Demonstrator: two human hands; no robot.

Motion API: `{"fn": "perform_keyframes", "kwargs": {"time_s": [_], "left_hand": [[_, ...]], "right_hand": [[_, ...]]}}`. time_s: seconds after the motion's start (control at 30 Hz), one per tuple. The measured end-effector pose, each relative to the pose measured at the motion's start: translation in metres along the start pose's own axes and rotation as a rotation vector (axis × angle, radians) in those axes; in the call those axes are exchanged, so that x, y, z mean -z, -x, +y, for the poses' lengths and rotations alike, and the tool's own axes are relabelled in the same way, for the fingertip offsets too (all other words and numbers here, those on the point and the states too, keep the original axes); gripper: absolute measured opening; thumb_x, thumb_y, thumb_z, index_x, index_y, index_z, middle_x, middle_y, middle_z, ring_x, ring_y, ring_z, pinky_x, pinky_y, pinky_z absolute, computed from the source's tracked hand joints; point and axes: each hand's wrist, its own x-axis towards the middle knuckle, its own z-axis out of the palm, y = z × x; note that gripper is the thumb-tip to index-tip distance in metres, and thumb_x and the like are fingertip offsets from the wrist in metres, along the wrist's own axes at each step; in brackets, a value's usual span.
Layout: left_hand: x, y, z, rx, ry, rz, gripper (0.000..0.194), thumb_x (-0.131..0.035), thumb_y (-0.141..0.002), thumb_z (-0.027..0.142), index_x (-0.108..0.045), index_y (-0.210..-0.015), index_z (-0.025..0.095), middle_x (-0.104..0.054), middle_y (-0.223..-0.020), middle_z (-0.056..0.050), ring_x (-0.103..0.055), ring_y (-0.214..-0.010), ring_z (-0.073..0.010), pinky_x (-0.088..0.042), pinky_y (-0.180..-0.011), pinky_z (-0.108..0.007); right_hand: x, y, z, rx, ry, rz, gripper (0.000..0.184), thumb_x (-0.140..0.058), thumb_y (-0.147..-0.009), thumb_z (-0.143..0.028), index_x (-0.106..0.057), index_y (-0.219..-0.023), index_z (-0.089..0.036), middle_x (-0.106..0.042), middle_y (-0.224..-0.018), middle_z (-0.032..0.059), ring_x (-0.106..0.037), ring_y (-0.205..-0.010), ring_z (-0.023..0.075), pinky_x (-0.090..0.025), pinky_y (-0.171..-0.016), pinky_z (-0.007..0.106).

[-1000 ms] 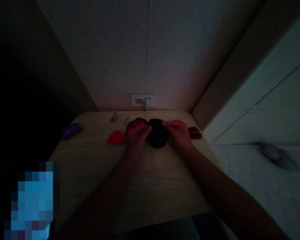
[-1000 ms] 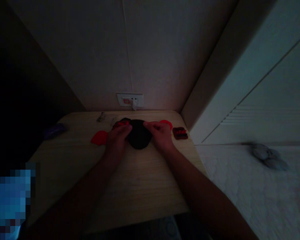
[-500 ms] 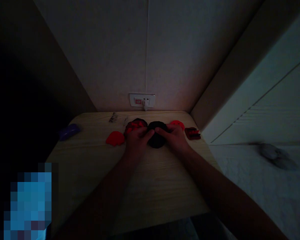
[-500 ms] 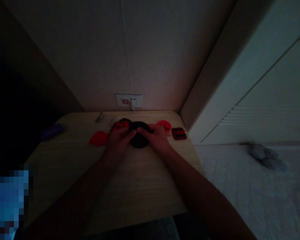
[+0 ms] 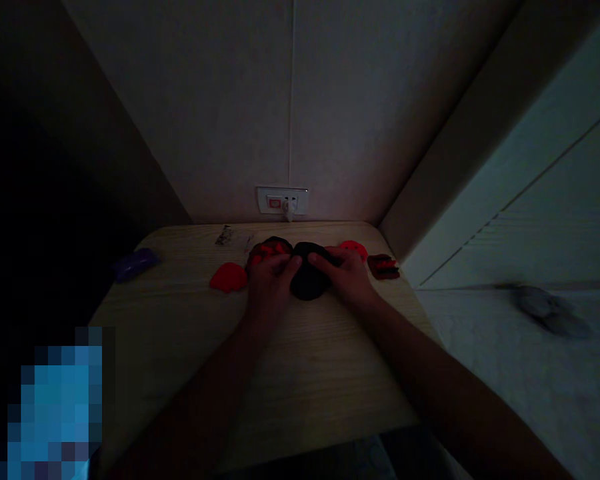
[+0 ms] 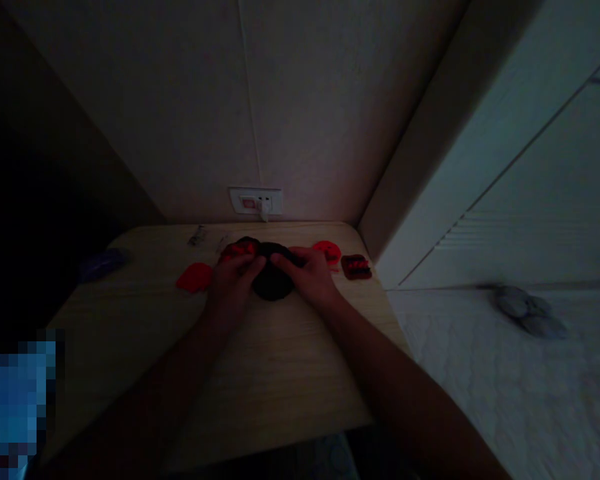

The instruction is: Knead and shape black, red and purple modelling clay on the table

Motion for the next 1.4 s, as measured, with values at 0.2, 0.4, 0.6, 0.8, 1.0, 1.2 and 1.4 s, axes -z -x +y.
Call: {"fn": "perform_keyframes", "kwargs": {"time_s": [0.2, 0.4, 0.6, 0.8, 1.0, 1.2, 1.4], "left_hand": [[0.0005, -0.002, -0.0014, 0.012, 0.075, 0.027, 0.023, -0.077, -0.075, 0.042, -0.076, -0.074, 0.019, -0.069, -0.07, 0.0, -0.06, -0.067, -0.0154, -0.045, -0.064, -0.026], [0.0038, -0.0017, 0.0016, -0.077, -0.037, 0.072, 0.022, -0.073, -0.08, 0.041, -0.078, -0.08, 0.019, -0.07, -0.072, 0.0, -0.061, -0.07, -0.0165, -0.046, -0.067, -0.026], [0.002, -0.0039, -0.003, -0.01, 0.088, 0.028, 0.026, -0.073, -0.08, 0.044, -0.077, -0.082, 0.018, -0.071, -0.073, 0.0, -0.063, -0.07, -0.0162, -0.048, -0.068, -0.027], [-0.0014, -0.0006, 0.0006, 0.076, 0.113, -0.095, 0.029, -0.082, -0.071, 0.04, -0.077, -0.086, 0.016, -0.076, -0.081, -0.004, -0.068, -0.071, -0.0178, -0.052, -0.07, -0.028], [-0.0019, 0.0003, 0.0033, 0.05, 0.107, -0.061, 0.029, -0.079, -0.072, 0.042, -0.077, -0.085, 0.016, -0.074, -0.077, -0.003, -0.066, -0.07, -0.0168, -0.05, -0.066, -0.026], [0.0025, -0.0009, 0.0012, -0.001, 0.029, -0.025, 0.027, -0.073, -0.079, 0.043, -0.075, -0.073, 0.017, -0.068, -0.068, 0.0, -0.06, -0.065, -0.0148, -0.046, -0.063, -0.025], [-0.0002, -0.0049, -0.0058, 0.126, 0.234, 0.004, 0.031, -0.08, -0.072, 0.046, -0.078, -0.082, 0.017, -0.073, -0.075, -0.002, -0.066, -0.07, -0.0169, -0.051, -0.069, -0.028]], "right_hand": [[0.0034, -0.0014, 0.003, 0.033, 0.012, -0.01, 0.031, -0.083, -0.073, -0.049, -0.078, -0.072, -0.018, -0.067, -0.061, -0.0003, -0.053, -0.052, 0.0115, -0.039, -0.05, 0.025], [0.0044, -0.0031, 0.0035, 0.065, -0.025, 0.02, 0.028, -0.081, -0.075, -0.049, -0.08, -0.075, -0.021, -0.073, -0.068, 0.0012, -0.062, -0.062, 0.0153, -0.048, -0.061, 0.027], [0.0074, -0.0058, 0.0049, 0.123, 0.039, 0.075, 0.026, -0.08, -0.077, -0.046, -0.08, -0.071, -0.021, -0.073, -0.067, 0.0012, -0.061, -0.06, 0.0153, -0.046, -0.057, 0.027], [0.0022, -0.0041, 0.0028, 0.027, -0.029, -0.019, 0.033, -0.086, -0.068, -0.047, -0.081, -0.084, -0.019, -0.075, -0.075, 0.0012, -0.064, -0.065, 0.0147, -0.051, -0.062, 0.026], [0.0026, -0.0012, 0.0026, 0.006, 0.041, -0.052, 0.031, -0.086, -0.068, -0.045, -0.079, -0.074, -0.016, -0.07, -0.065, 0.0006, -0.058, -0.055, 0.0128, -0.045, -0.054, 0.025], [0.0023, -0.0018, 0.0018, 0.013, -0.02, 0.003, 0.033, -0.081, -0.074, -0.05, -0.079, -0.075, -0.017, -0.07, -0.066, 0.001, -0.058, -0.058, 0.0131, -0.046, -0.056, 0.025], [0.0084, -0.0064, 0.0074, 0.102, 0.015, 0.022, 0.033, -0.077, -0.079, -0.05, -0.078, -0.069, -0.018, -0.066, -0.062, -0.0004, -0.056, -0.057, 0.0133, -0.044, -0.056, 0.026]]}}
